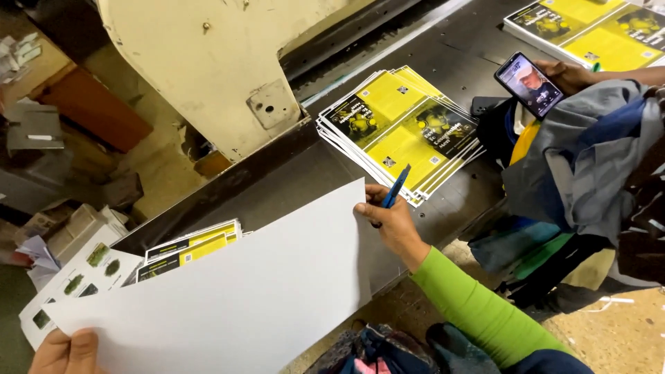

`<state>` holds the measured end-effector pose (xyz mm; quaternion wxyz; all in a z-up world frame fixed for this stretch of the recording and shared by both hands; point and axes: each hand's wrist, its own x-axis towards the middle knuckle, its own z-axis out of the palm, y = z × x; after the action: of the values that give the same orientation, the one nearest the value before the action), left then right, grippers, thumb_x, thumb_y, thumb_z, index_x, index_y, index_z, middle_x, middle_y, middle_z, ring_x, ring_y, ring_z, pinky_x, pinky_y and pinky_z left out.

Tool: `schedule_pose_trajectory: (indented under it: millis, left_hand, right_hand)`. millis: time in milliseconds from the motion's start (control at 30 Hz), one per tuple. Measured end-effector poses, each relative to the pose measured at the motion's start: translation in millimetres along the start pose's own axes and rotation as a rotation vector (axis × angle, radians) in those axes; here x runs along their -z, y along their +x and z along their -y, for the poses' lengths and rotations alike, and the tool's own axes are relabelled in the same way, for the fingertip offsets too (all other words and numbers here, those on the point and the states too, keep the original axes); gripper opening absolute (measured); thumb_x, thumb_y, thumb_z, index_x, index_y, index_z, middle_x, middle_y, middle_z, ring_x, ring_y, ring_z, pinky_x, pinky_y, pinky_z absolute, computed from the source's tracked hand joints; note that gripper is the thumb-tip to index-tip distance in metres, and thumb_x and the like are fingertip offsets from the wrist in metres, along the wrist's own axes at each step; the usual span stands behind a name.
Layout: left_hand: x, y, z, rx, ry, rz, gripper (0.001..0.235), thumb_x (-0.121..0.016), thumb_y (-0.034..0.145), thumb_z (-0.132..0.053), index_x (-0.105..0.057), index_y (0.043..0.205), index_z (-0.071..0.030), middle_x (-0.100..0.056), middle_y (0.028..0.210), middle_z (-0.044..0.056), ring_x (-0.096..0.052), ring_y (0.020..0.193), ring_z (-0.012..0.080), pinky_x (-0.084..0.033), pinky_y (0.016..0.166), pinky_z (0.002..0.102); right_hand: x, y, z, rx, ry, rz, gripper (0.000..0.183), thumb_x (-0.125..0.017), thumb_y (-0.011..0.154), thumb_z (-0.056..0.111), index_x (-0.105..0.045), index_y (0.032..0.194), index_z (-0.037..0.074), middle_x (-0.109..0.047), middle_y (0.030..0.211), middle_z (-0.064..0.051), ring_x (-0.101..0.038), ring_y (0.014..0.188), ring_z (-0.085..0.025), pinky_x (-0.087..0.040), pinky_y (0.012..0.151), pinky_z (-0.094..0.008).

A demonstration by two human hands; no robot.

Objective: Using a small hand-held blade to manually cut or score a sheet of paper on a metal work surface in a print shop.

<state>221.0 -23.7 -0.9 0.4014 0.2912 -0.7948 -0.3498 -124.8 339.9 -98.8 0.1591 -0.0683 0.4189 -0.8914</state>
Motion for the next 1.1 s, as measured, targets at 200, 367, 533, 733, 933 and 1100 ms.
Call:
schedule_pose_trajectory:
  millis: [200,367,533,733,933,1100]
  left_hand:
    - [-8,5,-20,0.127,0.102,0.017,0.039,-0.067,0.113,-0.031,-0.056,0.105,0.006,-0.057,0.091,0.015,-0.054,0.087,0.0232,-0.043,0.075,0.035]
    - [-53,-3,-126,0.147,0.205,0.004,0.049,-0.054,0.106,-0.017,-0.024,0.067,-0.011,-0.02,0.069,-0.001,-0.026,0.068,0.0147,-0.025,0.069,0.034]
    - [-115,11,-83,0.355,-0.322,-0.122,0.008,-0.059,0.095,-0.011,-0.062,0.1,-0.006,-0.051,0.088,0.002,-0.045,0.082,0.012,-0.041,0.077,0.024]
    - [-148,13,-87,0.5,-0.714,-0.015,0.017,-0.057,0.098,-0.016,-0.059,0.109,-0.003,-0.057,0.089,0.005,-0.06,0.08,0.0151,-0.054,0.074,0.028]
    - [-169,18,-71,0.532,-0.857,-0.031,0.024,-0.059,0.097,-0.016,-0.057,0.115,0.0,-0.056,0.096,0.01,-0.063,0.088,0.0227,-0.057,0.08,0.037]
    - [-166,9,-112,0.553,-0.903,-0.065,0.024,-0.062,0.095,-0.015,-0.058,0.115,-0.001,-0.053,0.097,0.009,-0.062,0.091,0.0218,-0.057,0.08,0.034]
  right_hand:
    - [3,2,16,-0.02,-0.077,-0.101,0.015,-0.072,0.083,0.007,-0.064,0.073,0.013,-0.052,0.065,0.004,-0.041,0.054,-0.007,-0.033,0.047,-0.021]
    - [35,25,-14,-0.046,-0.234,-0.494,0.012,-0.071,0.085,0.023,-0.061,0.079,0.022,-0.052,0.06,0.005,-0.046,0.047,-0.007,-0.027,0.034,-0.022]
    - [27,-32,-4,0.243,-0.704,-0.219,0.029,-0.055,0.094,0.003,-0.066,0.119,0.013,-0.068,0.104,-0.006,-0.063,0.093,-0.013,-0.041,0.075,-0.022]
    - [38,-75,-38,0.433,-0.98,0.099,0.064,-0.056,0.065,-0.014,-0.067,0.123,0.012,-0.061,0.125,-0.012,-0.057,0.109,-0.028,-0.043,0.093,-0.037]
    - [10,-90,-49,0.483,-1.097,0.424,0.079,-0.072,0.056,-0.006,-0.062,0.131,0.016,-0.054,0.14,-0.012,-0.055,0.12,-0.034,-0.038,0.1,-0.047]
    - [0,-94,-52,0.453,-1.017,0.435,0.075,-0.079,0.057,-0.007,-0.061,0.128,0.01,-0.056,0.137,-0.017,-0.055,0.121,-0.039,-0.039,0.097,-0.048]
